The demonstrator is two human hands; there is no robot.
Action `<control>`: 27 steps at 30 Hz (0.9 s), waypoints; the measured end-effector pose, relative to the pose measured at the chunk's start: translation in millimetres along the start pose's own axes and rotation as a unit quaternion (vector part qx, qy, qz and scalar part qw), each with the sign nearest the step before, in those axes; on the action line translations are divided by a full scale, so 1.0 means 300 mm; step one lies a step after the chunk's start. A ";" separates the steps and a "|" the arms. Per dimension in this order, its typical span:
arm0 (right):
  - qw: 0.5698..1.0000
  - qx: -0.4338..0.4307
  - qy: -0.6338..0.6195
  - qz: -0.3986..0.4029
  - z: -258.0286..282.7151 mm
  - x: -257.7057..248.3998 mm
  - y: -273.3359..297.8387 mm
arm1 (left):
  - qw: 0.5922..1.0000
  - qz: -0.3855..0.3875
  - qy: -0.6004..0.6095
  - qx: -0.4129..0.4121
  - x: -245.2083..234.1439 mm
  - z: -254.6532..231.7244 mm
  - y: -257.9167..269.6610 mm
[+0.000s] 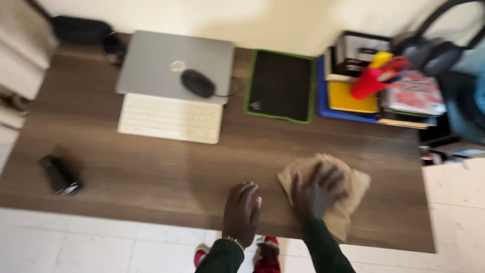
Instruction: The recorder cleans various office supplies, a keyboard, and a laptop on a desk using a cloth and a spray bottle.
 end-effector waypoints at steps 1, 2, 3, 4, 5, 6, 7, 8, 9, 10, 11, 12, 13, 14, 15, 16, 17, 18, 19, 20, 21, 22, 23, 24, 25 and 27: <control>1.000 -0.004 -0.005 0.004 0.113 0.004 0.007 | 1.000 -0.004 -0.005 -0.004 -0.044 0.035 -0.002; 0.999 -0.039 -0.005 0.014 0.230 0.008 0.010 | 1.000 -0.018 -0.018 -0.003 -0.088 0.068 -0.005; 0.997 -0.073 -0.005 0.024 0.346 0.010 0.015 | 0.999 -0.032 -0.031 -0.003 -0.131 0.098 -0.009; 0.996 -0.080 -0.009 0.027 0.457 -0.004 0.039 | 0.999 -0.037 -0.035 -0.008 -0.175 0.132 -0.003; 0.994 -0.089 -0.024 0.051 0.567 -0.019 0.065 | 0.997 -0.052 -0.048 -0.023 -0.219 0.165 0.003; 0.992 -0.098 -0.039 0.073 0.674 -0.034 0.089 | 0.995 -0.067 -0.061 -0.036 -0.260 0.195 0.007; 0.991 -0.104 -0.043 0.075 0.750 -0.040 0.137 | 0.994 -0.073 -0.065 -0.040 -0.299 0.207 0.013; 0.987 -0.130 -0.076 0.055 0.828 -0.052 0.176 | 0.991 -0.108 -0.077 -0.032 -0.339 0.213 0.013; 0.981 -0.156 -0.110 0.036 0.900 -0.066 0.215 | 0.986 -0.142 -0.088 -0.025 -0.375 0.216 0.013; 0.980 -0.162 -0.113 0.036 0.908 -0.065 0.239 | 0.985 -0.147 -0.091 -0.027 -0.391 0.222 0.010; 0.969 -0.216 -0.112 0.038 0.919 -0.065 0.264 | 0.981 -0.158 -0.106 -0.036 -0.405 0.225 0.007; 0.957 -0.268 -0.105 0.038 0.911 -0.067 0.283 | 0.978 -0.167 -0.116 -0.044 -0.404 0.219 0.005; 0.956 -0.272 -0.104 0.038 0.871 -0.077 0.282 | 0.978 -0.170 -0.115 -0.047 -0.391 0.215 0.004; 0.932 -0.341 -0.114 0.036 0.845 -0.082 0.270 | 0.978 -0.167 -0.116 -0.049 -0.367 0.214 -0.015; 0.903 -0.409 -0.123 0.035 0.813 -0.086 0.257 | 0.978 -0.163 -0.118 -0.051 -0.340 0.212 -0.035; 0.903 -0.411 -0.122 0.035 0.756 -0.078 0.202 | 0.978 -0.164 -0.117 -0.053 -0.316 0.185 -0.033; 0.905 -0.406 -0.125 0.039 0.702 -0.079 0.165 | 0.981 -0.154 -0.096 -0.069 -0.286 0.161 -0.032; 0.908 -0.398 -0.129 0.041 0.657 -0.087 0.144 | 0.984 -0.142 -0.074 -0.080 -0.256 0.140 -0.040; 0.911 -0.389 -0.132 0.042 0.612 -0.077 0.081 | 0.984 -0.141 -0.073 -0.078 -0.221 0.121 -0.044; 0.915 -0.380 -0.133 0.044 0.556 -0.069 0.020 | 0.987 -0.127 -0.066 -0.067 -0.179 0.097 -0.046; 0.918 -0.370 -0.134 0.046 0.496 -0.061 -0.040 | 0.990 -0.113 -0.060 -0.055 -0.134 0.074 -0.048; 0.922 -0.359 -0.135 0.050 0.427 -0.051 -0.094 | 0.991 -0.108 -0.057 -0.054 -0.096 0.053 -0.046; 0.926 -0.348 -0.136 0.053 0.355 -0.041 -0.148 | 0.992 -0.103 -0.054 -0.042 -0.056 0.031 -0.045; 0.931 -0.336 -0.135 0.055 0.278 -0.036 -0.210 | 0.994 -0.096 -0.048 -0.029 -0.011 0.006 -0.050; 0.935 -0.324 -0.134 0.056 0.172 -0.016 -0.271 | 0.995 -0.090 -0.043 -0.026 0.032 -0.015 -0.052; 0.943 -0.301 -0.132 0.057 -0.022 0.013 -0.358 | 0.996 -0.076 -0.039 0.016 0.119 -0.058 -0.056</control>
Point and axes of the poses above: each hand's wrist, its own y-axis away from the middle knuckle, its own x-axis out of the palm, z = x × y, the point moved 3 cm from there along -y, towards the middle knuckle, and after that the axes turned 9 degrees about -z, right-handed, at the moved point
